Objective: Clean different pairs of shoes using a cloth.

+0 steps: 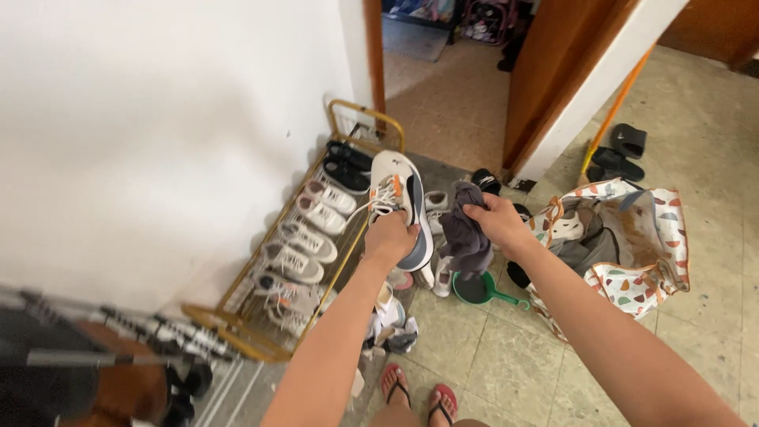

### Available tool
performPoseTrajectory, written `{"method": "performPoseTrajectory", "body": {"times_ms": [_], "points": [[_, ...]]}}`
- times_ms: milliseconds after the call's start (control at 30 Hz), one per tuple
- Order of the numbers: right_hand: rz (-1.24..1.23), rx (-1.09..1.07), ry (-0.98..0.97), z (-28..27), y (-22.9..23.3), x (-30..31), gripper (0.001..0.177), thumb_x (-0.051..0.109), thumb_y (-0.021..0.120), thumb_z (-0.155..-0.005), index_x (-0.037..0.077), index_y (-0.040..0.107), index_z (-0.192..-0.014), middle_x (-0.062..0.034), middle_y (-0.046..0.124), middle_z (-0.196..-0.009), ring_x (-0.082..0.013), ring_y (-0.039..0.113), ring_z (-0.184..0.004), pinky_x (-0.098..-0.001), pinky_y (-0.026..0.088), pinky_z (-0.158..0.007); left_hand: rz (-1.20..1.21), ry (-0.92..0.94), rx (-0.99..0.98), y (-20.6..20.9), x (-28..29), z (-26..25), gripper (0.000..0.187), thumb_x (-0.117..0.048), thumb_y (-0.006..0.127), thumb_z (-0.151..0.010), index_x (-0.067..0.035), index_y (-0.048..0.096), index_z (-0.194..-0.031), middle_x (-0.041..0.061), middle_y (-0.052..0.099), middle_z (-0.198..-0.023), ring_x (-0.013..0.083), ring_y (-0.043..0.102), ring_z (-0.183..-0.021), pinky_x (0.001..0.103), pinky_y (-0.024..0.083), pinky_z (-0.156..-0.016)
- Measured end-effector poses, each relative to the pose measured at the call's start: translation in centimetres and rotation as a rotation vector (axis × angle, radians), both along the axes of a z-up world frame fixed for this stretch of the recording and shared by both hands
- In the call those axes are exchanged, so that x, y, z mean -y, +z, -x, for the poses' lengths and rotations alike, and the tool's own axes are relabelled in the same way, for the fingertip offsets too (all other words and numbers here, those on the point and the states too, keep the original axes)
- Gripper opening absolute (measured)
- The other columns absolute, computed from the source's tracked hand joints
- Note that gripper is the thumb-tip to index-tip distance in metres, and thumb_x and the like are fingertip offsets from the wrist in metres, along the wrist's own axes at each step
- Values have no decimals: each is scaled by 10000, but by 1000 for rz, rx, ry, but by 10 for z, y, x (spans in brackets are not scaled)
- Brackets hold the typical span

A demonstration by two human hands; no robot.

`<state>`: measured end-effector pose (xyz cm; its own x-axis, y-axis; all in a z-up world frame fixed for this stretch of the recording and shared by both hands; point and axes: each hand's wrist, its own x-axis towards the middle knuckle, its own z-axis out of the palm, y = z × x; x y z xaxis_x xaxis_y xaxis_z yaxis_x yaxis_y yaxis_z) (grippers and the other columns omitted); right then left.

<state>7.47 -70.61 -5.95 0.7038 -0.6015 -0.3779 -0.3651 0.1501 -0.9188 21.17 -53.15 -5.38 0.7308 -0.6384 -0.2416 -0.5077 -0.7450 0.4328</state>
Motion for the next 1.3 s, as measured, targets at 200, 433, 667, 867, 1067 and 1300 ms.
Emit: {"method": "performPoseTrajectory", "body": {"times_ms": [200, 433, 667, 867, 1067, 1300], "points": [[236, 174, -134, -32, -35, 46, 311, 95, 731, -929, -47, 576, -1159, -119, 701, -1023, -165, 651, -905, -331, 541, -783, -22, -169, 128, -2, 24, -44, 335, -376, 761, -872, -56, 758, -972, 185, 743, -975, 385, 713, -969, 499, 560, -849], [307, 118, -267, -64, -10, 58, 548, 101, 719, -888, -7, 419, -1333, -141, 694, -1055, -195, 676, -930, -339, 552, -790, 35, -277, 178, -12, 65, -83, 315, -363, 767, -862, -59, 763, -944, 191, 746, -946, 387, 721, -931, 497, 564, -822], [376, 71, -122, -96, -31, 121, 495, 102, 721, -895, 55, 566, -1363, -87, 727, -1110, -176, 680, -1015, -321, 535, -888, 73, -334, 192, -17, 129, -121, 298, -340, 779, -856, -50, 759, -922, 200, 740, -911, 399, 720, -889, 506, 564, -787], [378, -119, 4, -130, -24, 171, 363, 155, 713, -912, 93, 673, -1268, -104, 740, -1041, -198, 684, -952, -349, 535, -842, 74, -359, 229, -26, 186, -155, 315, -339, 776, -864, -30, 748, -921, 213, 737, -899, 401, 722, -870, 497, 568, -776], [473, -101, 4, -166, -23, 207, 350, 155, 711, -895, 98, 703, -1240, -103, 766, -1052, -203, 713, -948, -341, 543, -846, 74, -388, 268, -28, 213, -179, 308, -343, 761, -882, -41, 723, -936, 189, 741, -850, 382, 730, -833, 499, 567, -732], [596, -26, -15, -207, -27, 239, 449, 141, 764, -843, 68, 619, -1262, -142, 740, -1119, -254, 707, -1055, -353, 526, -909, 74, -384, 312, -24, 238, -201, 294, -334, 761, -883, -50, 694, -924, 169, 736, -786, 362, 733, -789, 491, 565, -708]]}}
